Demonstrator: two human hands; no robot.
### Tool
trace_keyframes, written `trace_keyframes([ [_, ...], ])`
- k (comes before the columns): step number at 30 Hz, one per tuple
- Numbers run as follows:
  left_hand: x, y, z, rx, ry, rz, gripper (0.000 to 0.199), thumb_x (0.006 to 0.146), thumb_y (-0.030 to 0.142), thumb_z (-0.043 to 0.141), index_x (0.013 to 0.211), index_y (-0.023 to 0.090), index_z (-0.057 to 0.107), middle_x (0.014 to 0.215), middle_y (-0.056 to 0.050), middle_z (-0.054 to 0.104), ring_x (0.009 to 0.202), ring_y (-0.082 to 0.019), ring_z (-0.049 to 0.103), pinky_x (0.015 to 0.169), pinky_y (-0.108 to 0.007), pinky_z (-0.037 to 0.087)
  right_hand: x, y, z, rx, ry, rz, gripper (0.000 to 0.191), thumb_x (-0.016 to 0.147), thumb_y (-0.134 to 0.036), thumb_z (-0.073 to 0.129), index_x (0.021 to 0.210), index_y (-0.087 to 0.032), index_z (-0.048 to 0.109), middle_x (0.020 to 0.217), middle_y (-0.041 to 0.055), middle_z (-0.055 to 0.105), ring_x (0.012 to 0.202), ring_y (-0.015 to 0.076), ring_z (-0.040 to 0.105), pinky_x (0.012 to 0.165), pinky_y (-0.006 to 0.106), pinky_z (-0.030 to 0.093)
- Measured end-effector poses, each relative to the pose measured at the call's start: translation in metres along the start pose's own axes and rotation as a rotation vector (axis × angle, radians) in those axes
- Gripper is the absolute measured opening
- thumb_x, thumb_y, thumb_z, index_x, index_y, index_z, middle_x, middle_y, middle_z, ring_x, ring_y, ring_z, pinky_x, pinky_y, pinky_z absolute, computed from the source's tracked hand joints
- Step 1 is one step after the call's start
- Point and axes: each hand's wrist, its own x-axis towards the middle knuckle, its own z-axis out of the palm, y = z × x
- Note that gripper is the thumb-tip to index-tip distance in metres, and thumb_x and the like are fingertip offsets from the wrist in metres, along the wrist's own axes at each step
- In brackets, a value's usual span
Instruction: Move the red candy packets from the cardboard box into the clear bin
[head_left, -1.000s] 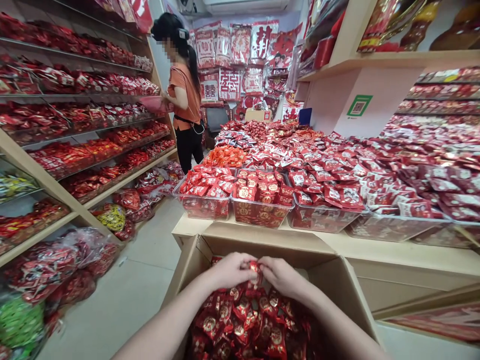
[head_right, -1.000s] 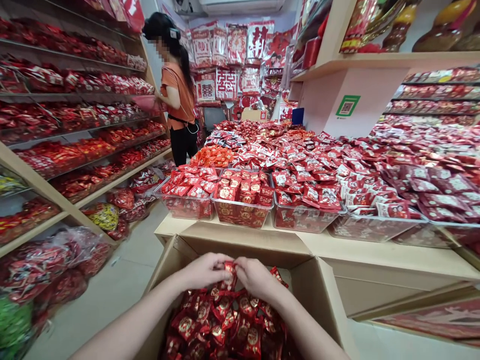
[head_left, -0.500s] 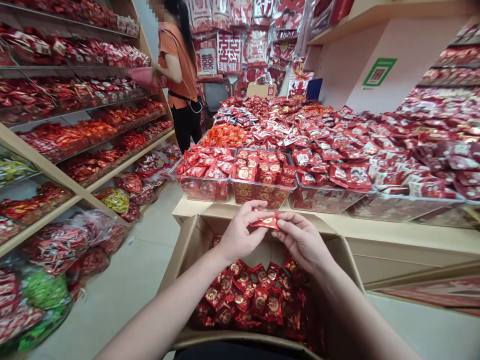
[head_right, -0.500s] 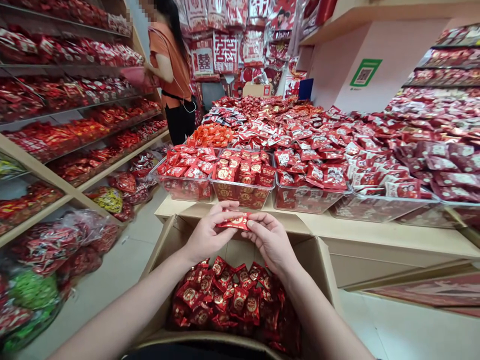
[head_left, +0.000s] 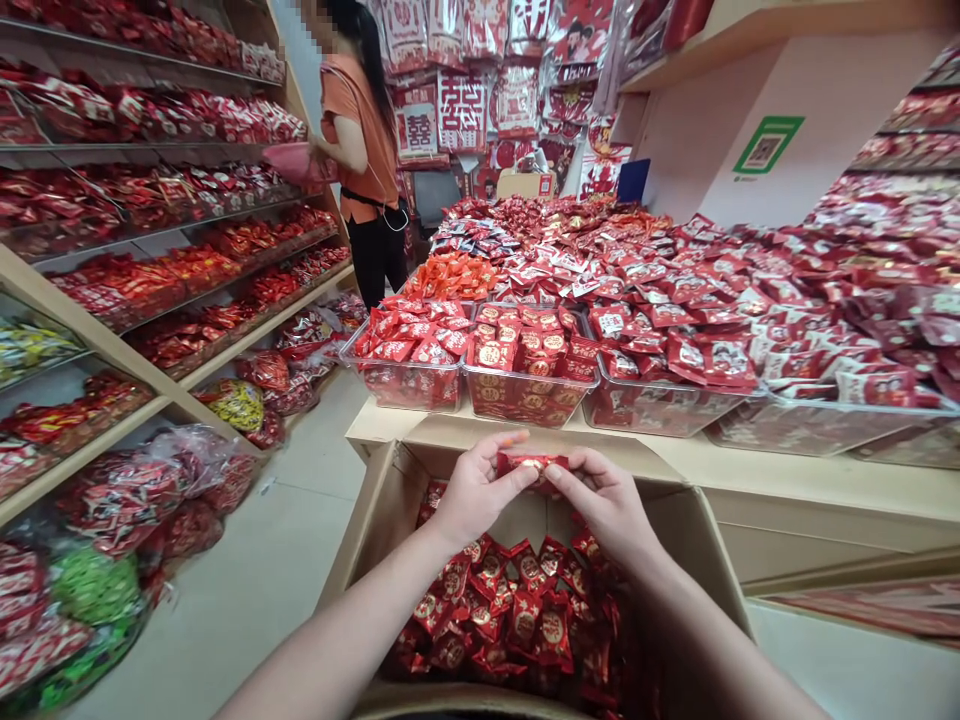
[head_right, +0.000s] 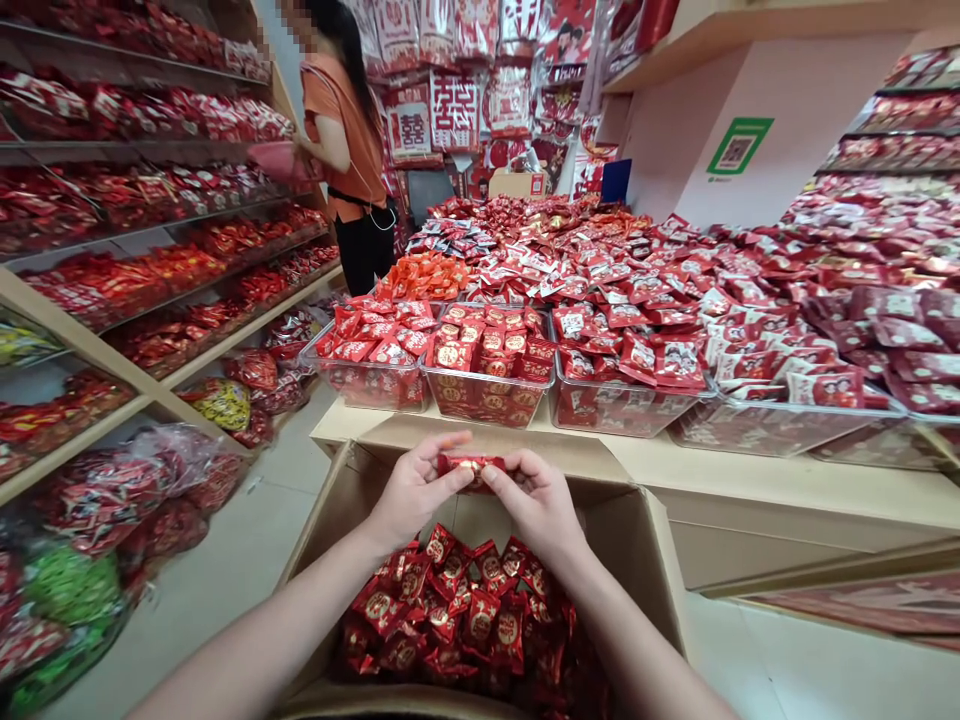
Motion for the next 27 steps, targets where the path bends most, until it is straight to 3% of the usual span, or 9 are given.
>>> trace_keyframes([
  [4,-0.002,0.0,0.004,-0.129,0.104,-0.085,0.025,0.063,0.02,0.067,0.086,0.013,0.06,0.08,-0.005,0.067,0.073,-0.014,0.061,0.073,-0.029,0.048,-0.003,0.002,0.002,0.07,0.032,-0.025,0.011,0.068,-0.025,0.063,0.062,-0.019,0.057,0.068,-0.0025,0.055,0.064,0.0096,0.05,0.062,0.022,0.042],
  [9,-0.003,0.007,0.001,-0.304,0.031,-0.26,0.033,0.071,0.023,0.06,0.102,0.016,0.056,0.08,-0.005,0.066,0.072,-0.015,0.061,0.065,-0.028,0.049,-0.005,0.008,0.003,0.174,0.12,0.065,0.014,0.068,-0.026,0.064,0.063,-0.018,0.054,0.059,-0.0048,0.052,0.054,0.0069,0.044,0.054,0.02,0.036],
  [15,-0.003,0.006,-0.007,-0.368,0.021,-0.223,0.04,0.079,0.031,0.048,0.118,0.022,0.043,0.076,-0.003,0.065,0.074,-0.017,0.062,0.067,-0.035,0.05,-0.001,0.01,0.004,0.129,0.143,0.084,0.017,0.069,-0.029,0.062,0.061,-0.016,0.054,0.057,-0.0031,0.053,0.053,0.0086,0.045,0.055,0.023,0.037],
  [21,0.001,-0.005,-0.009,-0.101,0.108,-0.125,0.041,0.066,0.028,0.064,0.104,0.014,0.056,0.064,-0.001,0.063,0.059,-0.011,0.058,0.061,-0.025,0.046,-0.002,0.012,0.008,0.086,0.114,0.147,0.021,0.071,-0.033,0.06,0.059,-0.016,0.054,0.052,-0.0032,0.051,0.05,0.008,0.042,0.051,0.021,0.034],
  [27,0.001,-0.007,-0.011,-0.059,0.145,-0.09,0.047,0.066,0.031,0.064,0.108,0.013,0.054,0.057,0.0,0.061,0.052,-0.009,0.054,0.056,-0.023,0.042,-0.005,0.013,0.01,0.173,0.106,0.176,0.021,0.069,-0.033,0.062,0.06,-0.016,0.053,0.054,-0.0038,0.049,0.05,0.0072,0.04,0.05,0.021,0.033],
])
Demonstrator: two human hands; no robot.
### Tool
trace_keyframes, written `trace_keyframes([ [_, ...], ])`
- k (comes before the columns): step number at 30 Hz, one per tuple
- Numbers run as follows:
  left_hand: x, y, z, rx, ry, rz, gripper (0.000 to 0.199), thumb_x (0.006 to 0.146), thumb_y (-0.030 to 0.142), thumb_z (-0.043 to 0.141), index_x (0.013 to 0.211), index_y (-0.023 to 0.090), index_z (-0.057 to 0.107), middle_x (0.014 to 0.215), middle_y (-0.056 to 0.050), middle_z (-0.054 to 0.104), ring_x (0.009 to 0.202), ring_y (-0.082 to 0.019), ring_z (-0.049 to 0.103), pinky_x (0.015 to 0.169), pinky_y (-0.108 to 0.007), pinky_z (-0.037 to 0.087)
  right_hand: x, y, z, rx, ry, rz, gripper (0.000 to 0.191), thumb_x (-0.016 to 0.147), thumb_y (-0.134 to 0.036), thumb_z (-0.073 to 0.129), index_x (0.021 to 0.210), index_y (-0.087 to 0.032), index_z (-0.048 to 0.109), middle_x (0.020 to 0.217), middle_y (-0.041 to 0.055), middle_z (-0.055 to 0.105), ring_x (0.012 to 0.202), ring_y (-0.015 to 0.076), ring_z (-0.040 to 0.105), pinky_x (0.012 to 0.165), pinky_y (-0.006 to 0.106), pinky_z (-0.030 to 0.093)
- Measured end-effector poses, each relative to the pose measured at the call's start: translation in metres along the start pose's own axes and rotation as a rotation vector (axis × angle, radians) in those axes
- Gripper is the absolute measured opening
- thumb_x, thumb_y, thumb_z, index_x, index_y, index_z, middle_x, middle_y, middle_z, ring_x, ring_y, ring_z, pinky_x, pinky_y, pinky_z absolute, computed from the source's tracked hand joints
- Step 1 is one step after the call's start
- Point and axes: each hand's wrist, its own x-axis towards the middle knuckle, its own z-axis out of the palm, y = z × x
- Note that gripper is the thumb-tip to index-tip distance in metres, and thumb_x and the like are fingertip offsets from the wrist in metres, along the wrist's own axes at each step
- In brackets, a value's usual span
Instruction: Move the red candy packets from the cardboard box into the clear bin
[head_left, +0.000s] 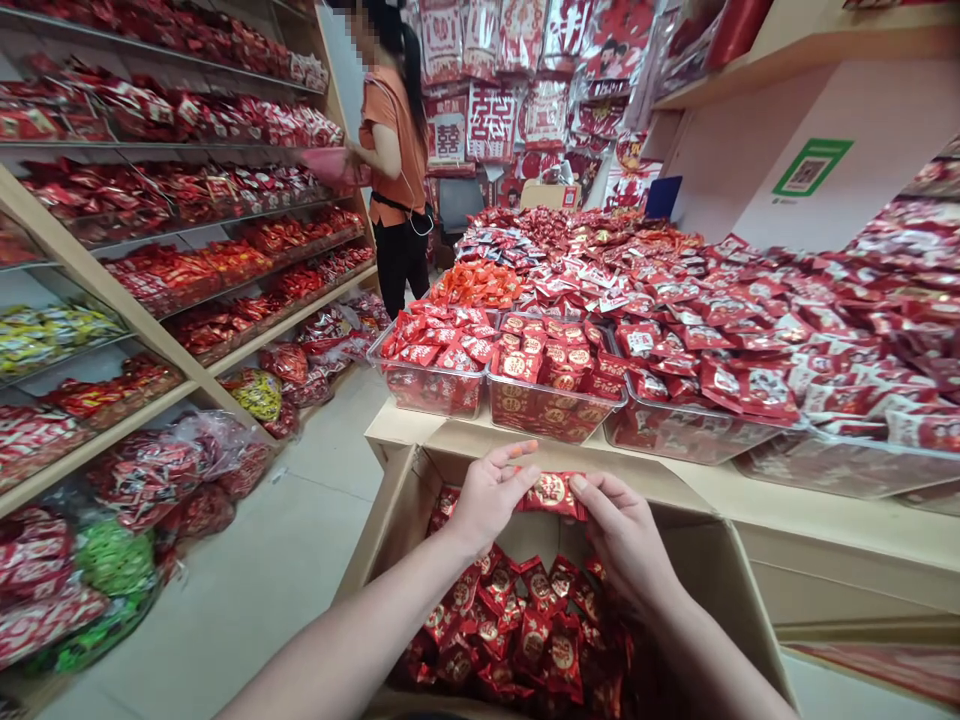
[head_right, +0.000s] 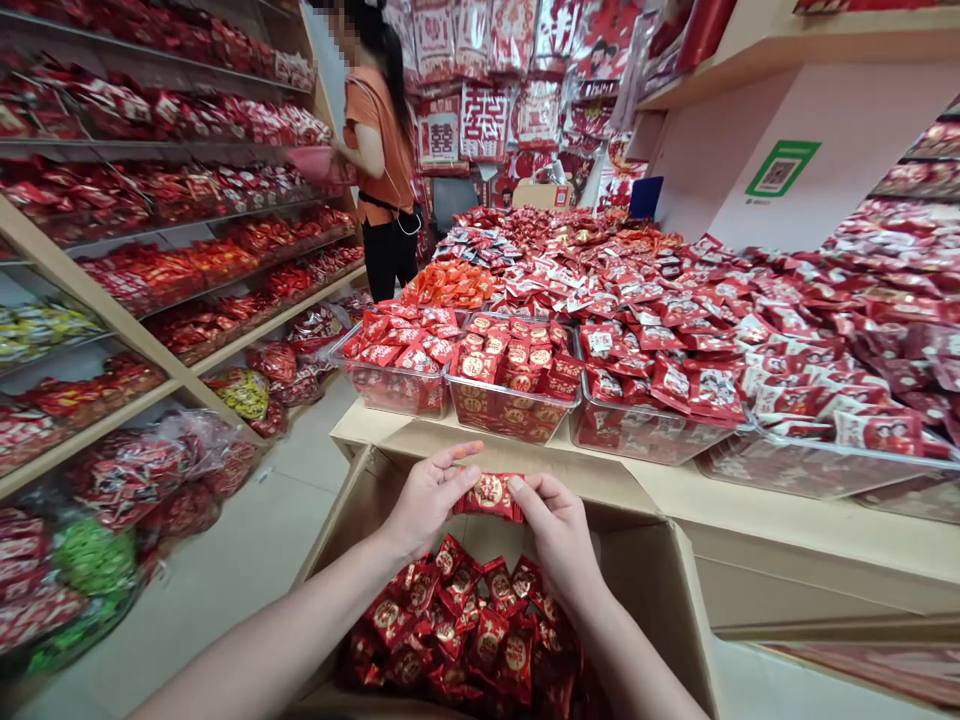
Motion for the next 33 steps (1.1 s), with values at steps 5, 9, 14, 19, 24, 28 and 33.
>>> trace_keyframes([
  [5,-0.003,0.003,-0.003,0.013,-0.05,0.02,0.041,0.069,0.029,0.062,0.107,0.014,0.053,0.061,-0.001,0.063,0.055,-0.008,0.054,0.06,-0.023,0.042,0.0,-0.002,-0.003,-0.074,-0.008,-0.02,0.018,0.069,-0.033,0.062,0.065,-0.016,0.057,0.056,-0.0031,0.052,0.052,0.0081,0.042,0.051,0.021,0.035],
  [9,0.0,0.005,-0.004,-0.044,-0.011,0.005,0.032,0.068,0.029,0.063,0.096,0.014,0.059,0.068,-0.002,0.063,0.061,-0.01,0.056,0.063,-0.023,0.044,0.004,-0.006,0.002,0.017,0.002,0.02,0.018,0.07,-0.034,0.061,0.064,-0.017,0.058,0.055,-0.0033,0.052,0.05,0.0077,0.043,0.049,0.02,0.036],
  [14,0.003,-0.002,0.001,-0.063,0.055,0.015,0.036,0.07,0.031,0.06,0.104,0.018,0.056,0.065,0.002,0.062,0.055,-0.008,0.054,0.055,-0.022,0.046,0.009,-0.006,0.007,0.078,0.018,0.008,0.017,0.07,-0.034,0.06,0.07,-0.017,0.059,0.058,-0.0028,0.055,0.05,0.0073,0.046,0.05,0.02,0.04],
  [19,0.0,0.0,0.003,0.127,0.03,0.079,0.034,0.078,0.033,0.049,0.108,0.017,0.052,0.081,-0.004,0.065,0.068,-0.014,0.06,0.062,-0.029,0.05,0.007,-0.002,0.003,-0.106,-0.038,-0.025,0.023,0.068,-0.034,0.063,0.082,-0.018,0.057,0.072,0.0004,0.062,0.053,0.01,0.054,0.053,0.024,0.045],
  [24,0.042,0.057,-0.022,0.91,0.13,0.689,0.026,0.08,0.029,0.044,0.098,0.018,0.06,0.104,-0.007,0.06,0.097,-0.018,0.052,0.088,-0.038,0.038,0.014,-0.017,-0.012,-0.234,0.044,-0.128,0.023,0.07,-0.035,0.06,0.085,-0.019,0.056,0.076,0.0008,0.06,0.061,0.0117,0.054,0.058,0.026,0.046],
  [28,0.101,0.101,-0.052,1.499,0.105,0.806,0.029,0.082,0.028,0.04,0.101,0.022,0.06,0.115,-0.004,0.055,0.114,-0.024,0.037,0.093,-0.047,0.027,0.053,-0.06,-0.013,-0.49,0.078,-0.408,0.025,0.068,-0.036,0.061,0.086,-0.02,0.053,0.071,-0.0003,0.057,0.061,0.0125,0.052,0.058,0.026,0.042],
  [33,0.135,0.109,-0.07,1.779,-0.025,0.765,0.035,0.082,0.034,0.036,0.114,0.027,0.051,0.12,0.0,0.052,0.122,-0.031,0.022,0.09,-0.054,0.023,0.145,-0.117,0.014,-0.91,0.022,-0.707,0.022,0.073,-0.032,0.054,0.089,-0.017,0.056,0.075,0.0027,0.059,0.066,0.0146,0.052,0.062,0.028,0.041],
])
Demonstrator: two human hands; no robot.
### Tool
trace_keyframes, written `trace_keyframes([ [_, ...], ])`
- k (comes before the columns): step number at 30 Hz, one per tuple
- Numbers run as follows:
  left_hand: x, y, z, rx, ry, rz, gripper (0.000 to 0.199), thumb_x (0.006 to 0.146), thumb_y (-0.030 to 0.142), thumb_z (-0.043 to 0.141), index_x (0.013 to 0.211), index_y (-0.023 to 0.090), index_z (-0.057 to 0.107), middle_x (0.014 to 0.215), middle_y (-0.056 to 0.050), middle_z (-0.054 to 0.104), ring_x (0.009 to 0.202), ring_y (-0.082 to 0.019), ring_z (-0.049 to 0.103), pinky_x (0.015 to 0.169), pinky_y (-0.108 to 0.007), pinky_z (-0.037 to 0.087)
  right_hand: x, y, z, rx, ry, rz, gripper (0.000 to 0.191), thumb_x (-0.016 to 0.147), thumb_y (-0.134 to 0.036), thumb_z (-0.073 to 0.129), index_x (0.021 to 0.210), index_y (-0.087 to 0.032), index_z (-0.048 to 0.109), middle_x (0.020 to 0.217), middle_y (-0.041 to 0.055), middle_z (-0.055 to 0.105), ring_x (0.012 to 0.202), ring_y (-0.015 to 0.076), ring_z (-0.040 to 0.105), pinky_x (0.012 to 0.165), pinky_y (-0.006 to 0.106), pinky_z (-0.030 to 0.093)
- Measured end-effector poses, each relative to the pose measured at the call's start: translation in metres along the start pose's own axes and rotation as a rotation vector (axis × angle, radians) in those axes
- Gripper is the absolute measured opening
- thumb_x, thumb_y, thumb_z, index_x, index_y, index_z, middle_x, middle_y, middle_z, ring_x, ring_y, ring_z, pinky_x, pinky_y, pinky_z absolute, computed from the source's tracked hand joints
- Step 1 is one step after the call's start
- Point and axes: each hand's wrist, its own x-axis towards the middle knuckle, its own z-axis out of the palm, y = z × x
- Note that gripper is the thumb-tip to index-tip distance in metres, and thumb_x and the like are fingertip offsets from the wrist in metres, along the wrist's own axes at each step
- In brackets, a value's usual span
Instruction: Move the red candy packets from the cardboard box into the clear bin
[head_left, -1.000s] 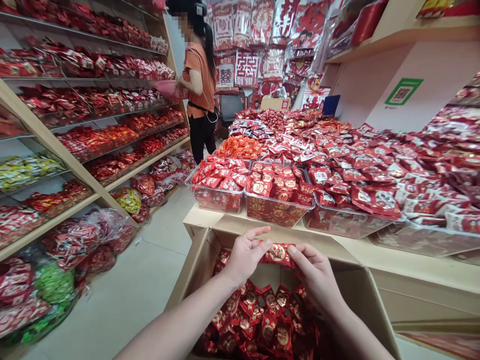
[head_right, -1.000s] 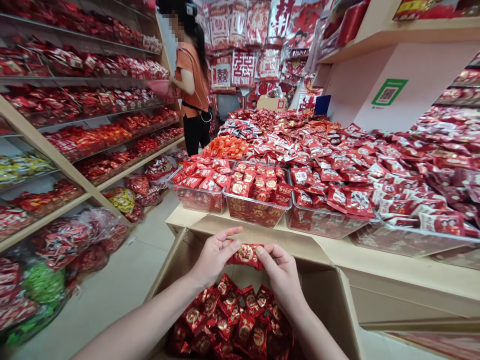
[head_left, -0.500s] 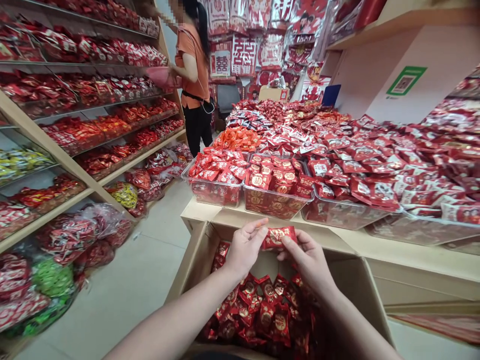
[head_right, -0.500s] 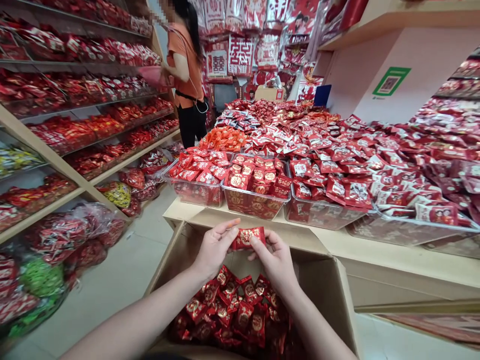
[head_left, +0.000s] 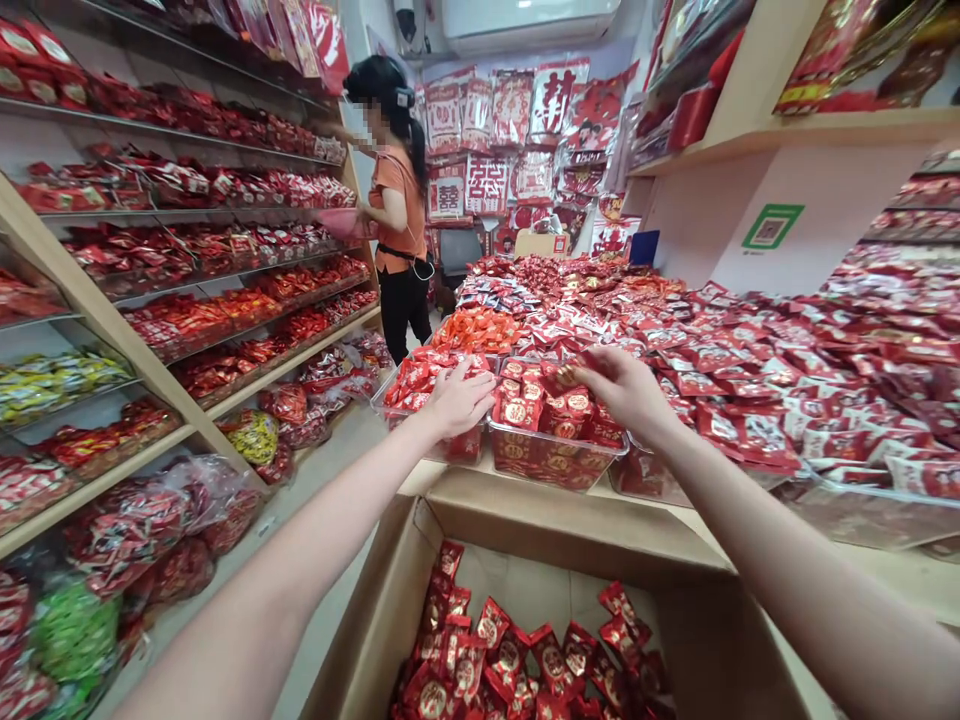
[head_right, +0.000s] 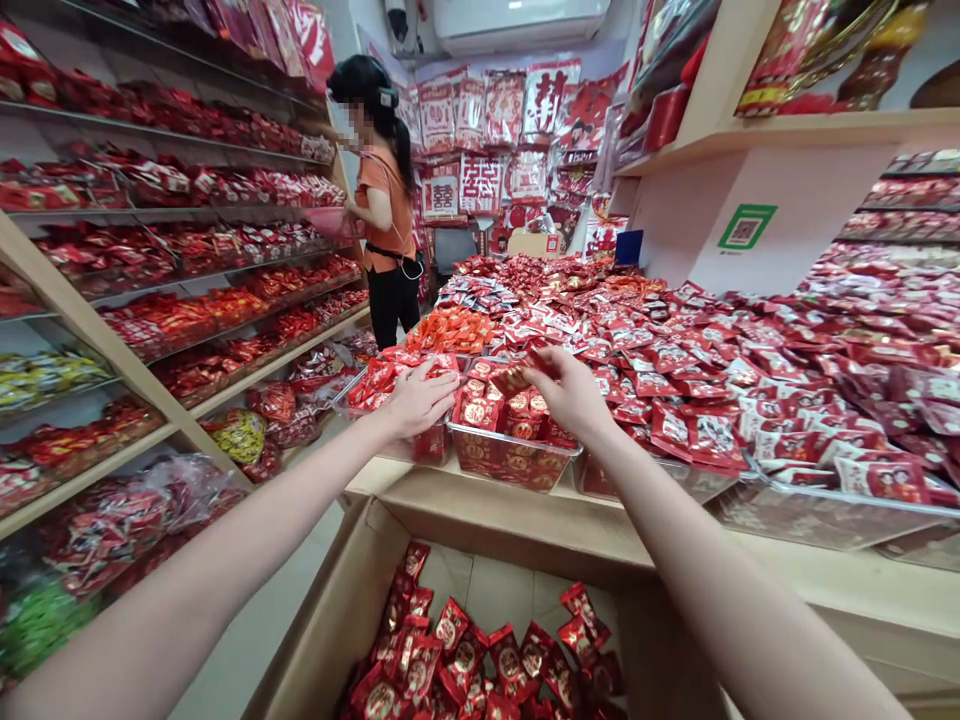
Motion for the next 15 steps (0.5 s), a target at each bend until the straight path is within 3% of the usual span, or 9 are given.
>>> trace_keyframes([
  [3,-0.002,-0.001,0.002,0.026,0.02,0.003,0.034,0.083,0.035,0.034,0.108,0.026,0.055,0.119,0.0,0.052,0.122,-0.029,0.024,0.092,-0.051,0.023,0.052,0.008,0.024,-0.138,-0.172,-0.012,0.023,0.076,-0.026,0.051,0.094,-0.013,0.057,0.086,0.007,0.063,0.075,0.0168,0.055,0.069,0.03,0.042],
  [6,-0.005,-0.001,0.0,0.043,0.047,0.006,0.032,0.083,0.035,0.033,0.099,0.025,0.059,0.118,0.0,0.053,0.122,-0.028,0.023,0.093,-0.05,0.023,0.078,0.016,0.052,-0.211,-0.298,-0.004,0.025,0.073,-0.021,0.053,0.097,-0.013,0.059,0.092,0.0075,0.064,0.082,0.0177,0.056,0.073,0.029,0.042],
  [12,-0.005,0.0,-0.002,0.051,0.027,-0.015,0.03,0.081,0.035,0.035,0.095,0.022,0.059,0.122,-0.001,0.048,0.124,-0.027,0.02,0.095,-0.05,0.022,0.086,0.023,0.079,-0.279,-0.539,-0.081,0.019,0.074,-0.021,0.052,0.085,-0.016,0.065,0.076,0.0016,0.067,0.069,0.0154,0.059,0.064,0.024,0.043],
  [15,-0.004,0.0,-0.001,0.047,0.007,-0.012,0.032,0.081,0.033,0.036,0.103,0.024,0.057,0.125,0.0,0.046,0.125,-0.028,0.017,0.097,-0.05,0.02,0.085,0.023,0.083,-0.347,-0.563,-0.108,0.023,0.075,-0.02,0.051,0.093,-0.018,0.064,0.088,0.0032,0.067,0.077,0.0169,0.059,0.069,0.025,0.043],
])
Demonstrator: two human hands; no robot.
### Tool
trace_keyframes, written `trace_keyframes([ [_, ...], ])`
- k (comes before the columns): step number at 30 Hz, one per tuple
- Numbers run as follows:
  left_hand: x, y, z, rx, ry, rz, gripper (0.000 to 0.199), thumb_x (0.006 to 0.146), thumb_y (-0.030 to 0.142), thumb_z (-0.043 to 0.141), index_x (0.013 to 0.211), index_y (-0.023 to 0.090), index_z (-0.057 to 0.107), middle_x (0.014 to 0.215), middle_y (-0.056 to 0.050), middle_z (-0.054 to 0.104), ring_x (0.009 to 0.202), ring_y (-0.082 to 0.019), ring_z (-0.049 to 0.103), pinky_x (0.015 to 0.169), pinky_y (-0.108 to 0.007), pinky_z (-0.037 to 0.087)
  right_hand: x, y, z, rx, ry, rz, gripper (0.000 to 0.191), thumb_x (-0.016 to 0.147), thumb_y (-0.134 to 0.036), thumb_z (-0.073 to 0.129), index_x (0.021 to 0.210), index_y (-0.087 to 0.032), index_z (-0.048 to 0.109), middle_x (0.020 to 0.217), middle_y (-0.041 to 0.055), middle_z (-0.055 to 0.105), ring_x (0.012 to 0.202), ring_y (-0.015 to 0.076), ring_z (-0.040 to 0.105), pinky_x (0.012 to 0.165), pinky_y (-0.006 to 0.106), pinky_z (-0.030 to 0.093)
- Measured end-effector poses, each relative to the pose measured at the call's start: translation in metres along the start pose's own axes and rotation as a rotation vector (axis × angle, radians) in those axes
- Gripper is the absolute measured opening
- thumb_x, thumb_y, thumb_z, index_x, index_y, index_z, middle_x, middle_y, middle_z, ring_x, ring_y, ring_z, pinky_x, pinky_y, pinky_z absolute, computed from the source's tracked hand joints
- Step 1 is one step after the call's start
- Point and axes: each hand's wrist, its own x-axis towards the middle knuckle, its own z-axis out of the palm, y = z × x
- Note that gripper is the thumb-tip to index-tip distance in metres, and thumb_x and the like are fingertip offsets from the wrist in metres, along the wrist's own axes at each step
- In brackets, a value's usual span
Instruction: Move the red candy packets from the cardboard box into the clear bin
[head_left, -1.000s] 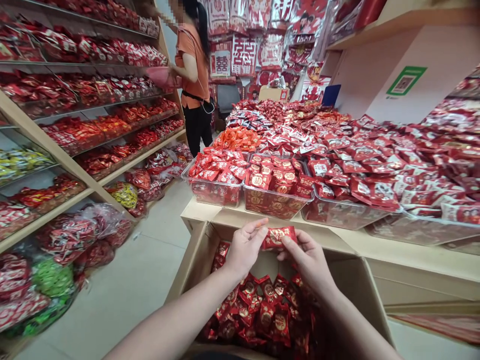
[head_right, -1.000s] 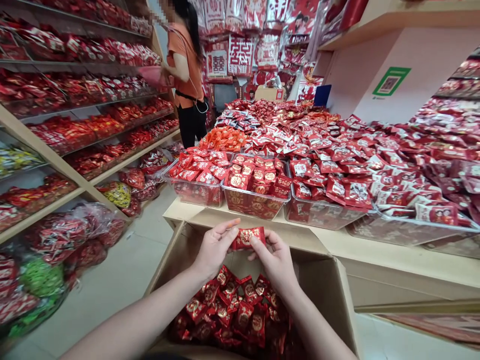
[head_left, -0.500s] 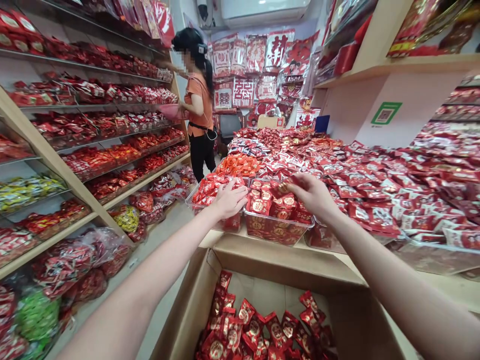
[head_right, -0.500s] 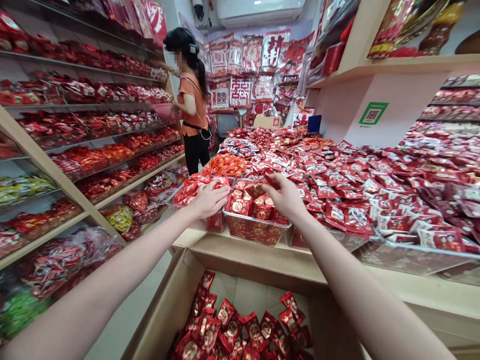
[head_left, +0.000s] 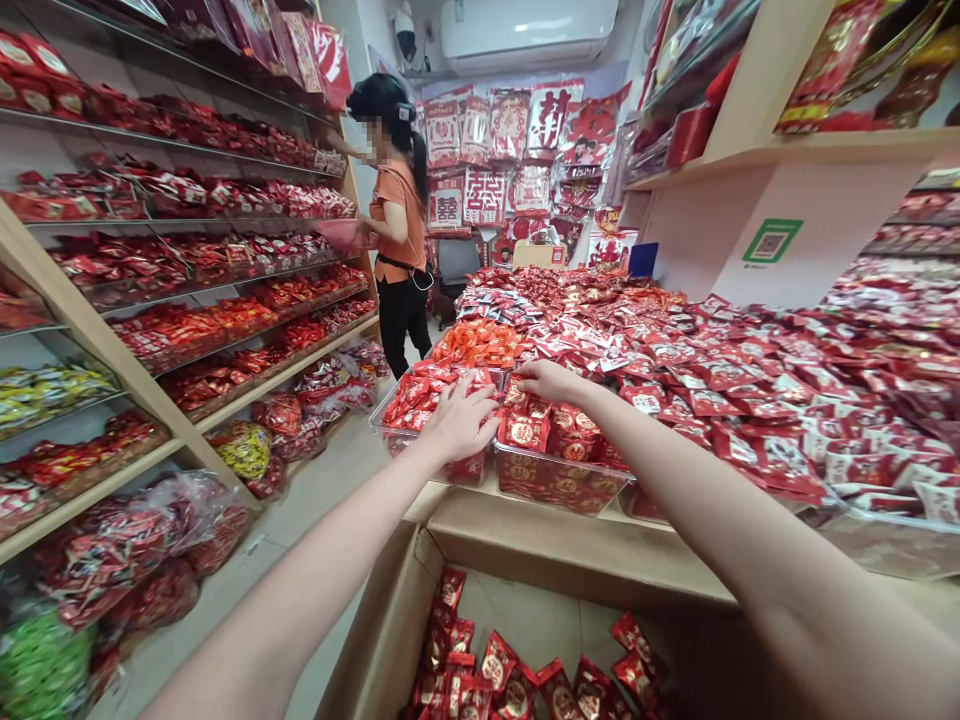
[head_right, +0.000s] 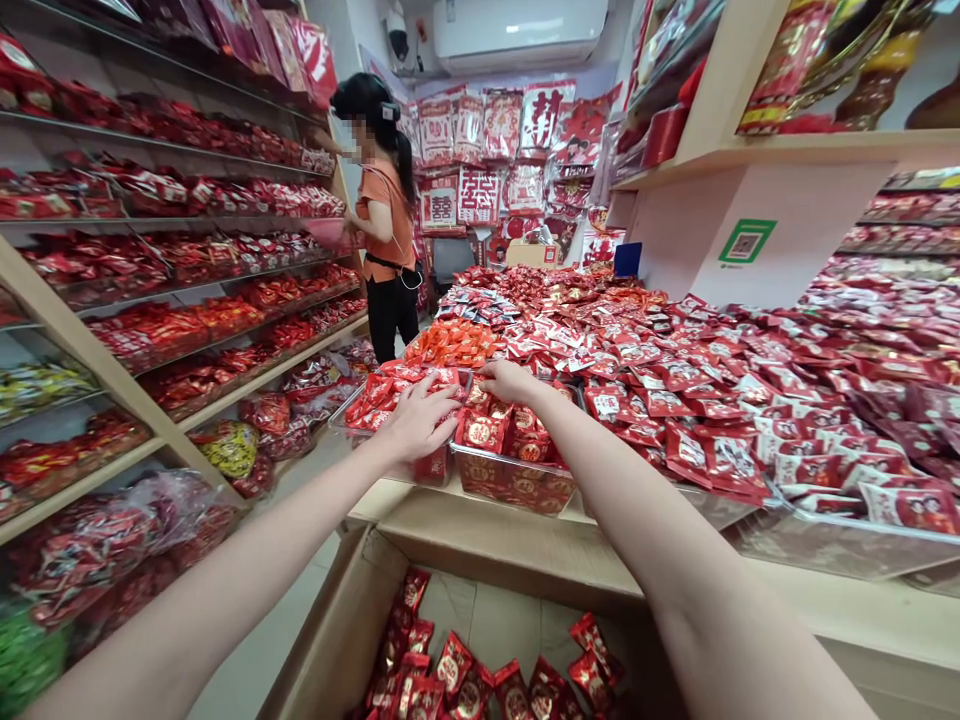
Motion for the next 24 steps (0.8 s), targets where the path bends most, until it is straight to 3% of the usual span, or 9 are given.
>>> trace_keyframes([
  [8,-0.001,0.001,0.001,-0.025,0.0,-0.016,0.034,0.081,0.034,0.037,0.107,0.026,0.056,0.13,0.0,0.04,0.125,-0.03,0.015,0.097,-0.052,0.019,-0.004,-0.013,0.007,-0.189,0.049,0.03,0.034,0.075,-0.024,0.052,0.108,-0.018,0.056,0.108,0.01,0.059,0.099,0.0246,0.051,0.085,0.033,0.037],
  [14,-0.001,0.0,0.002,-0.013,-0.001,-0.023,0.032,0.08,0.035,0.037,0.103,0.027,0.058,0.133,0.001,0.035,0.126,-0.03,0.012,0.096,-0.053,0.021,-0.008,-0.013,0.012,-0.235,0.045,0.044,0.023,0.079,-0.027,0.047,0.094,-0.021,0.063,0.095,0.0058,0.065,0.09,0.0203,0.055,0.081,0.029,0.038],
  [24,0.001,-0.003,0.006,-0.024,0.023,-0.011,0.033,0.08,0.036,0.038,0.102,0.026,0.06,0.129,-0.001,0.039,0.124,-0.031,0.016,0.095,-0.052,0.023,-0.011,-0.014,0.015,-0.239,0.109,-0.009,0.026,0.082,-0.026,0.043,0.098,-0.02,0.062,0.098,0.0067,0.064,0.09,0.0198,0.055,0.082,0.029,0.036],
])
